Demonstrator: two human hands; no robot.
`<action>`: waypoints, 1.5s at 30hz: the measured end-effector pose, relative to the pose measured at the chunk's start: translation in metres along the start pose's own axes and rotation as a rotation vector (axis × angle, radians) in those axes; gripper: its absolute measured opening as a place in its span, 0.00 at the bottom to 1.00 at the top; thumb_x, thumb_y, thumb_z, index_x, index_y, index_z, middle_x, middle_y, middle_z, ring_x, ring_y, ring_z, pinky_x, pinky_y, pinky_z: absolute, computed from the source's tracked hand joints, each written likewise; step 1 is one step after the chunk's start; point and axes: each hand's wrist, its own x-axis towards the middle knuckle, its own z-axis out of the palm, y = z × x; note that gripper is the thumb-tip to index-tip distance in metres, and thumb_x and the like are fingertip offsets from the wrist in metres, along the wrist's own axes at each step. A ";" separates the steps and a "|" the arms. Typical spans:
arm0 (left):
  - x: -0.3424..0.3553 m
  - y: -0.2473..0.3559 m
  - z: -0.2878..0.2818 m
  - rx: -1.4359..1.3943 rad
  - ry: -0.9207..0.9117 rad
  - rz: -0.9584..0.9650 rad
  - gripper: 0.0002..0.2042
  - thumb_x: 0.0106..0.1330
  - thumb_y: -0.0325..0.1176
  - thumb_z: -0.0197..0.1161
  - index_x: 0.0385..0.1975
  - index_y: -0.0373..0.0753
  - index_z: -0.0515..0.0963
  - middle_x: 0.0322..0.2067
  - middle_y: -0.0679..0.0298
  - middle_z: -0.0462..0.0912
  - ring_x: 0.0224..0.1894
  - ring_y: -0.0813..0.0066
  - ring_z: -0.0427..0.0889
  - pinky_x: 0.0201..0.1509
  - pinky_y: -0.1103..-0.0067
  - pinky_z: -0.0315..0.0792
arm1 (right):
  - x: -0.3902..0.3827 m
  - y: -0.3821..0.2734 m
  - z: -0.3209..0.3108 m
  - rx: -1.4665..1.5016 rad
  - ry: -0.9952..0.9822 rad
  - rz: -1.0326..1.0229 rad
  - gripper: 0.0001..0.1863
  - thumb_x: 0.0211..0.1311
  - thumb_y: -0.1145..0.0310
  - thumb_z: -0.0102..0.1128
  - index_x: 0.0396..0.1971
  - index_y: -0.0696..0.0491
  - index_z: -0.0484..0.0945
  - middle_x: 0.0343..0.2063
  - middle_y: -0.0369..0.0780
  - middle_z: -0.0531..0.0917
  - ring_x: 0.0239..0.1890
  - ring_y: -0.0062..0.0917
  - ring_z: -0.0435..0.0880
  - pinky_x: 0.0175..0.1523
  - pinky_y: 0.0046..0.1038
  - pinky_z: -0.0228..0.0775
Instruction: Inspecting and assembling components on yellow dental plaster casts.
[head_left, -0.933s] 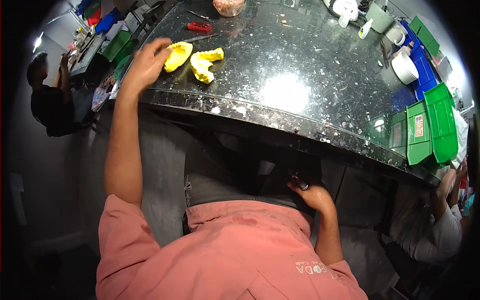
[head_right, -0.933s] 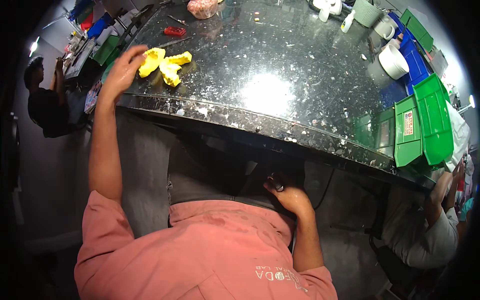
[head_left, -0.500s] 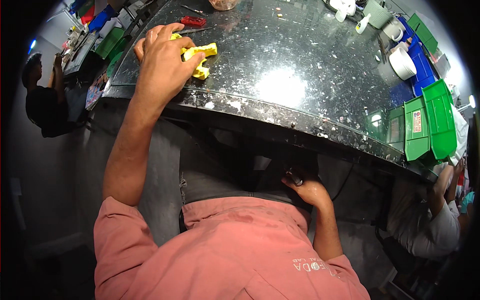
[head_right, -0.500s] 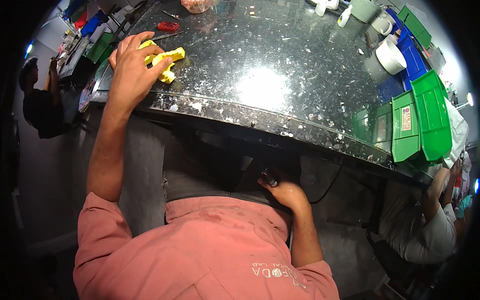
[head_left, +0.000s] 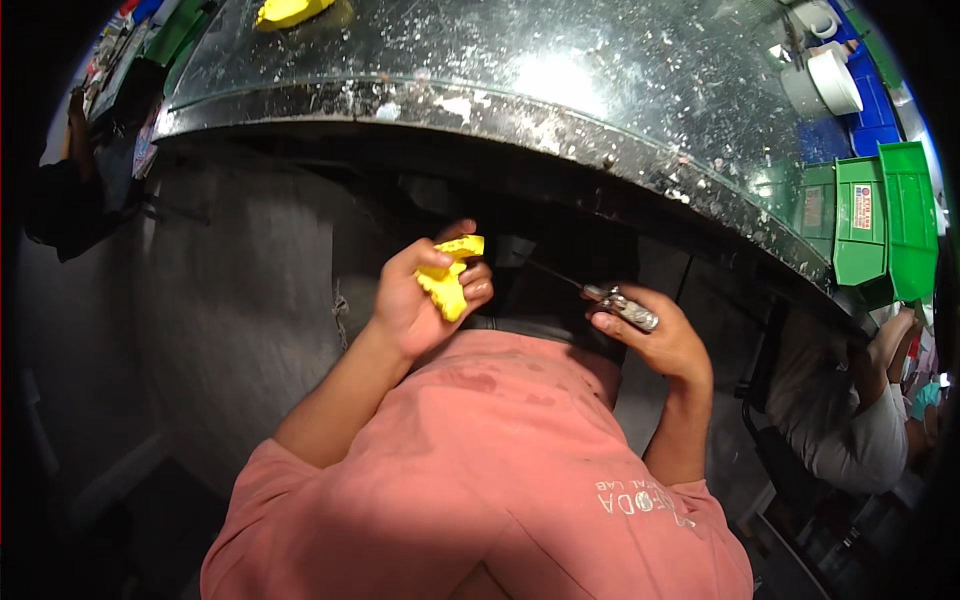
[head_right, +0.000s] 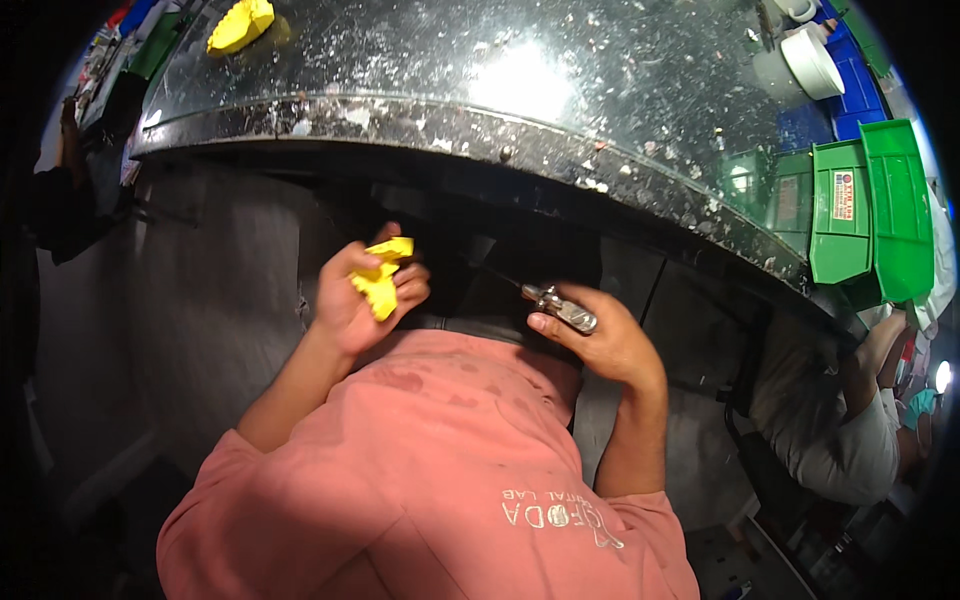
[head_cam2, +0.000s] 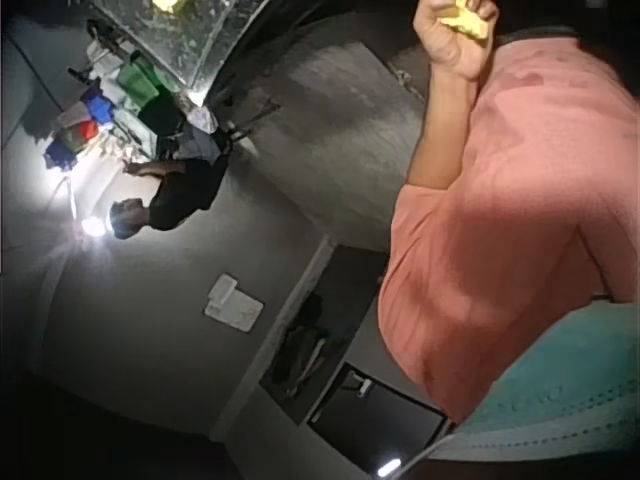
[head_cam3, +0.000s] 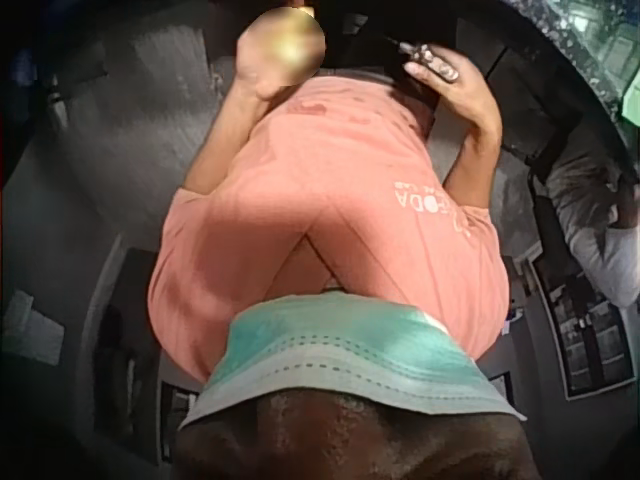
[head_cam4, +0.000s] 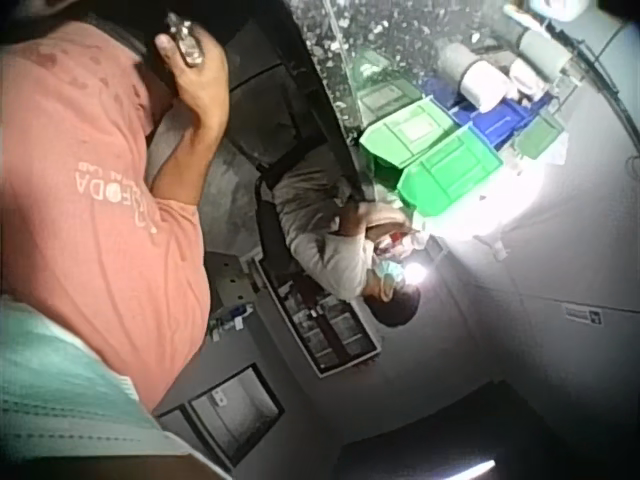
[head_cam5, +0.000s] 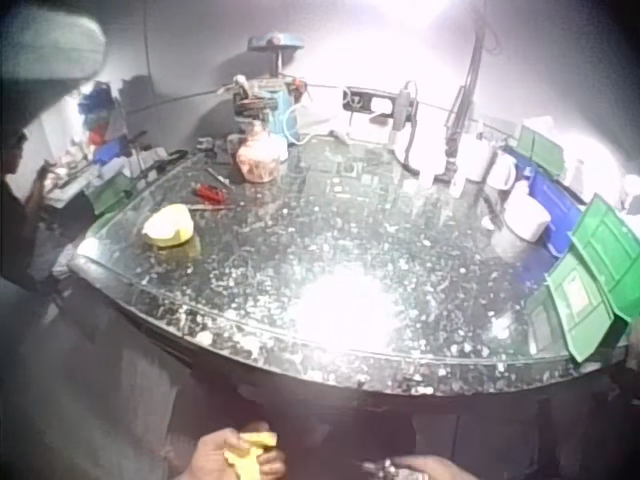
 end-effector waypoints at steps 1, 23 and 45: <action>0.011 0.002 -0.031 -0.011 0.073 -0.020 0.18 0.58 0.31 0.56 0.50 0.39 0.76 0.43 0.56 0.75 0.41 0.62 0.74 0.45 0.69 0.73 | -0.003 -0.007 -0.001 0.065 0.003 -0.060 0.19 0.63 0.61 0.69 0.47 0.58 0.80 0.33 0.35 0.85 0.37 0.15 0.81 0.44 0.21 0.73; 0.083 0.014 -0.093 0.081 0.137 -0.296 0.20 0.70 0.42 0.54 0.50 0.32 0.77 0.44 0.50 0.82 0.45 0.54 0.83 0.53 0.63 0.81 | 0.024 -0.072 0.042 -0.412 0.017 -0.120 0.14 0.63 0.59 0.64 0.34 0.57 0.81 0.30 0.49 0.84 0.35 0.48 0.83 0.39 0.43 0.73; 0.090 0.003 -0.100 0.225 0.379 0.002 0.14 0.74 0.44 0.56 0.38 0.37 0.75 0.37 0.57 0.80 0.45 0.60 0.79 0.58 0.63 0.75 | 0.032 -0.061 0.055 -0.604 0.095 -0.006 0.15 0.66 0.58 0.61 0.32 0.57 0.81 0.28 0.52 0.83 0.35 0.52 0.82 0.39 0.46 0.74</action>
